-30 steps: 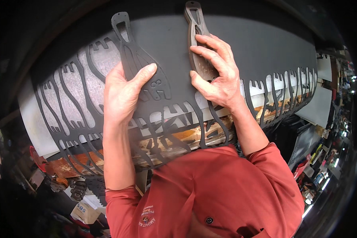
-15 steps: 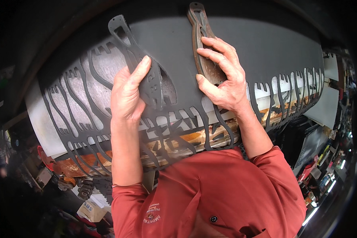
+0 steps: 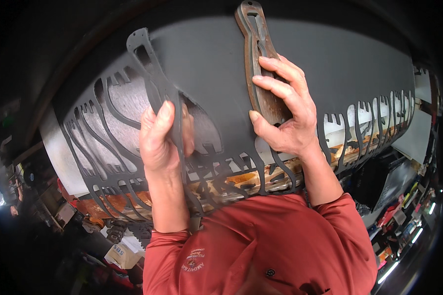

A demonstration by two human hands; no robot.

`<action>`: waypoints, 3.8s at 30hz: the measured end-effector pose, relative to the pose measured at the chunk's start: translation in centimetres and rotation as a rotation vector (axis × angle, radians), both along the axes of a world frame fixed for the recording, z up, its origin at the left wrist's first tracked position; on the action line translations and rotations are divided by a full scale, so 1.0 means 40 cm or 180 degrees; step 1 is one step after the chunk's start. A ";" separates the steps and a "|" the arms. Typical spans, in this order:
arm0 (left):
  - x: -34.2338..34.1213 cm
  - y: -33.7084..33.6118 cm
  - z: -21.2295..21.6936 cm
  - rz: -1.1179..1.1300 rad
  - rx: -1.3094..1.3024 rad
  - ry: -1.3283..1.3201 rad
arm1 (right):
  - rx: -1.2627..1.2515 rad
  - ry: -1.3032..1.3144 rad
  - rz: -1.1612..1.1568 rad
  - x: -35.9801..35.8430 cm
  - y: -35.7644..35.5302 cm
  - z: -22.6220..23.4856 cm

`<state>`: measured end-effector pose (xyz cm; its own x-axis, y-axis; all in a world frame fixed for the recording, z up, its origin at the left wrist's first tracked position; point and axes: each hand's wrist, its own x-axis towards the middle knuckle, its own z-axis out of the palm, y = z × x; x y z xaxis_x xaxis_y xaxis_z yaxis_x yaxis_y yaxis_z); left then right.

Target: The person trims excess material from black rubber sandal soles using shears and a sanding block, then stacks and packs them into plastic bags. The person uses a handheld torch to heat the edges of the soles before bundling them.

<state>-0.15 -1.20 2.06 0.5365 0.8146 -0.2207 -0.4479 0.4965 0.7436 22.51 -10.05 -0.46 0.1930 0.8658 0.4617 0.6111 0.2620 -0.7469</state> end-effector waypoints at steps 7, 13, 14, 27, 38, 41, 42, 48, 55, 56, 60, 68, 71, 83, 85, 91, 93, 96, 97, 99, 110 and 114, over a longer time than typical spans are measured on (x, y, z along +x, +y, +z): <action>0.005 0.015 0.001 0.0178 0.0185 0.0745 | -0.0114 -0.0001 0.0037 0.000 0.003 0.001; 0.016 0.020 0.008 0.0488 -0.0123 0.1466 | -0.0167 -0.0230 0.0010 -0.017 0.013 0.005; 0.019 0.012 0.010 0.0574 0.0006 0.1455 | -0.0170 -0.0234 -0.0036 -0.017 0.010 0.008; 0.005 0.005 0.016 0.0776 0.0246 0.2256 | -0.0221 -0.0189 0.0072 -0.030 -0.017 -0.004; -0.002 0.055 -0.019 0.0992 0.1568 0.2164 | -0.0260 -0.0231 -0.0006 -0.037 -0.012 -0.002; 0.004 0.040 -0.032 0.1282 0.1954 0.1940 | -0.0211 -0.0129 -0.0003 -0.036 -0.011 -0.002; 0.005 0.036 -0.031 0.1356 0.2072 0.1894 | -0.0228 -0.0074 -0.0021 -0.035 -0.011 -0.001; 0.005 0.034 -0.015 0.1147 0.1539 0.1884 | -0.0223 -0.0137 0.0008 -0.037 -0.006 0.000; -0.013 0.025 -0.036 0.1289 0.1825 0.1747 | -0.0144 -0.0079 0.0019 -0.027 -0.013 -0.004; -0.013 0.023 -0.035 0.1281 0.1616 0.1783 | -0.0161 -0.0120 0.0016 -0.026 -0.014 -0.004; -0.012 0.028 -0.009 0.0672 0.1225 0.2639 | -0.0206 -0.0382 0.0060 -0.033 -0.013 0.006; -0.016 0.043 -0.029 0.0525 0.0923 0.1462 | 0.0984 -0.0712 0.0126 0.106 0.055 0.252; -0.024 0.048 -0.063 0.0528 0.1071 0.1253 | 0.0704 0.0110 -0.0389 0.206 0.094 0.434; -0.046 0.075 -0.134 0.0607 0.1394 0.1007 | 0.0918 -0.1520 -0.2715 0.823 0.311 0.707; -0.048 0.078 -0.135 0.0653 0.1500 0.1292 | 0.0691 -0.1480 -0.2864 0.932 0.293 0.689; -0.059 0.080 -0.127 0.0642 0.1428 0.1318 | -0.0455 -0.1921 -0.2713 1.094 0.309 0.734; -0.062 0.078 -0.126 0.0715 0.1440 0.1397 | -0.0983 -0.2001 -0.2251 1.122 0.325 0.772; -0.065 0.074 -0.127 0.0746 0.1448 0.1322 | -0.1565 -0.2577 -0.1837 1.153 0.334 0.805; -0.064 0.074 -0.128 0.0801 0.1430 0.1451 | -0.1355 -0.2221 -0.1909 1.159 0.333 0.808; -0.066 0.072 -0.127 0.0848 0.1448 0.1546 | -0.1384 -0.2249 -0.1582 1.165 0.327 0.814; -0.066 0.060 -0.100 0.0923 0.1502 0.1945 | -0.0898 -0.2729 -0.0712 1.314 0.369 0.806; -0.053 0.054 -0.082 0.0832 0.1477 0.1919 | -0.0931 -0.2517 -0.0935 1.352 0.407 0.825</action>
